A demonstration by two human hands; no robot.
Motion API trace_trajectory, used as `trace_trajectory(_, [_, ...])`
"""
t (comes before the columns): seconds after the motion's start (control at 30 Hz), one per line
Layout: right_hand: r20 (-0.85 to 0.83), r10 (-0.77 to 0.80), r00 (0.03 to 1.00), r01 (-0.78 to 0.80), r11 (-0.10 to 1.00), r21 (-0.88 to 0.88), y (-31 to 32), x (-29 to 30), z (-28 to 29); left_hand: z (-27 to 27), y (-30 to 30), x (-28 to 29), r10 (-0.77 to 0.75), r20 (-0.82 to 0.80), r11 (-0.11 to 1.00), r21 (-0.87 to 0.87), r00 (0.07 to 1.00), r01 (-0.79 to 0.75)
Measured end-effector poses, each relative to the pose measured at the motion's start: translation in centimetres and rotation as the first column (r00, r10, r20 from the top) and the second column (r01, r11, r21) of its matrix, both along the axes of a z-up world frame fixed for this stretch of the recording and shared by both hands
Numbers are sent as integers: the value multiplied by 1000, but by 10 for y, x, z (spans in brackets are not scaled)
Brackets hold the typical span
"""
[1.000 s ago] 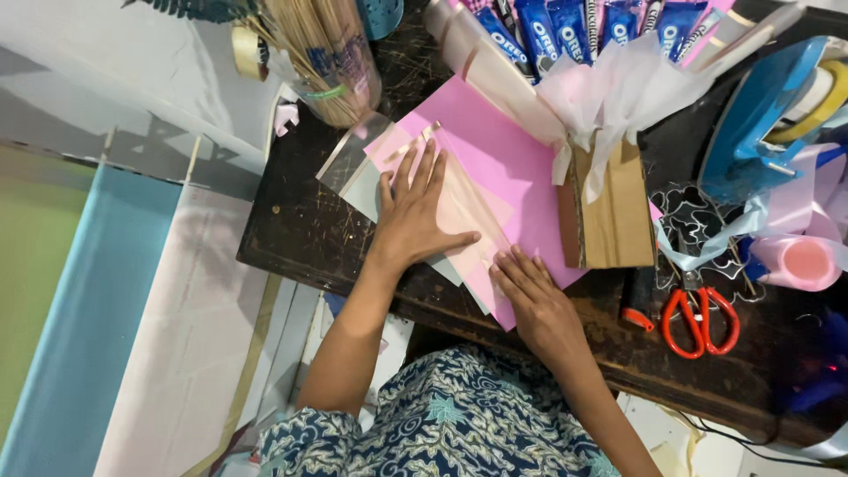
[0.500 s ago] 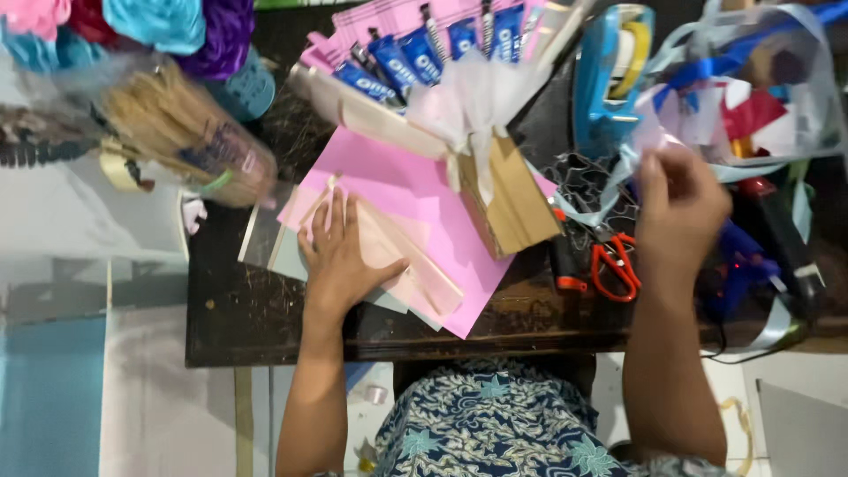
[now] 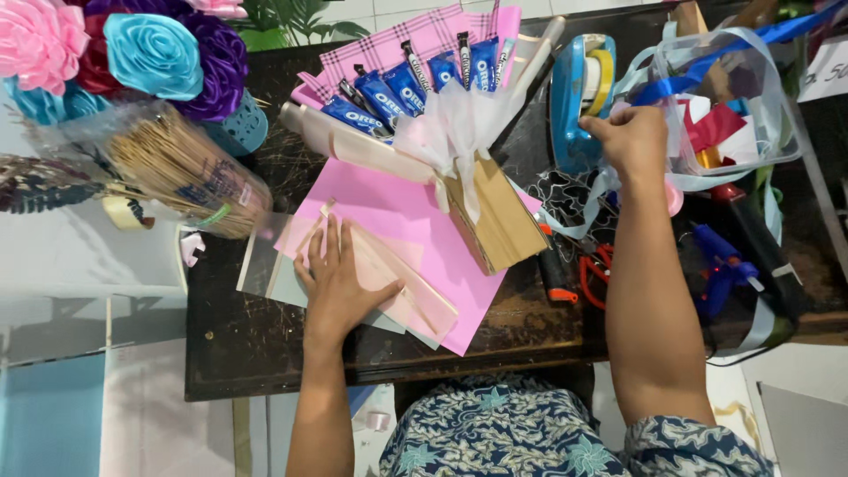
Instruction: The person cuts a sheet of translucent wrapping paper with a utility knife, then folds and wraps it around a bouquet of Oreo cookies. They secure the wrapping with tape and adjust the folds to complete the presentation.
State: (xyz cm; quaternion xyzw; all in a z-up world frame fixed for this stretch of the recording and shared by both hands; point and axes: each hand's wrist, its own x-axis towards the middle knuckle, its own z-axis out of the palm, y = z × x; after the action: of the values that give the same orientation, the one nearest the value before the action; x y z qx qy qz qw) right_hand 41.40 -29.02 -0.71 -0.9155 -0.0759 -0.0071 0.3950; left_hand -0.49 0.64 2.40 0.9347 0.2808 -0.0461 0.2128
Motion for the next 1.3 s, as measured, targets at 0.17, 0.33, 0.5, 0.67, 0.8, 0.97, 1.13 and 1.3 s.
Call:
trace_trajectory(0.17, [18,36,999,-35,999,-23,3,4,-1,-5,1,0,3,1,1000,-3,1000,-3])
trace_trajectory(0.33, [71,29,997,-25,998,-60,5,3,1,-1,1,1,13,3,1000,-29,1000,-12])
trace_trajectory(0.5, [13,40,999,-38,993,-116,4,5,9,-3,2,1,16,-5,999,-39,1000,-16])
trace_trajectory(0.67, [16,68,998,-66,991,-119,1,4,14,-5,3,0,7,11,999,-33,1000,-7])
trace_trajectory(0.8, [-24,52,998,-55,986,-156,4,-1,17,-10,3,-2,5,-17,1000,-14,1000,-6])
trace_trajectory(0.97, [-18,71,997,-74,975,-212,6,5,22,-4,2,0,7,10,1000,-13,1000,-7])
trace_trajectory(1.13, [21,97,995,-90,971,-223,8,6,13,-7,3,0,4,3,1000,-17,1000,-4])
trace_trajectory(1.3, [28,102,994,-92,963,-252,9,3,13,-8,2,-2,11,-6,1000,-29,1000,-11])
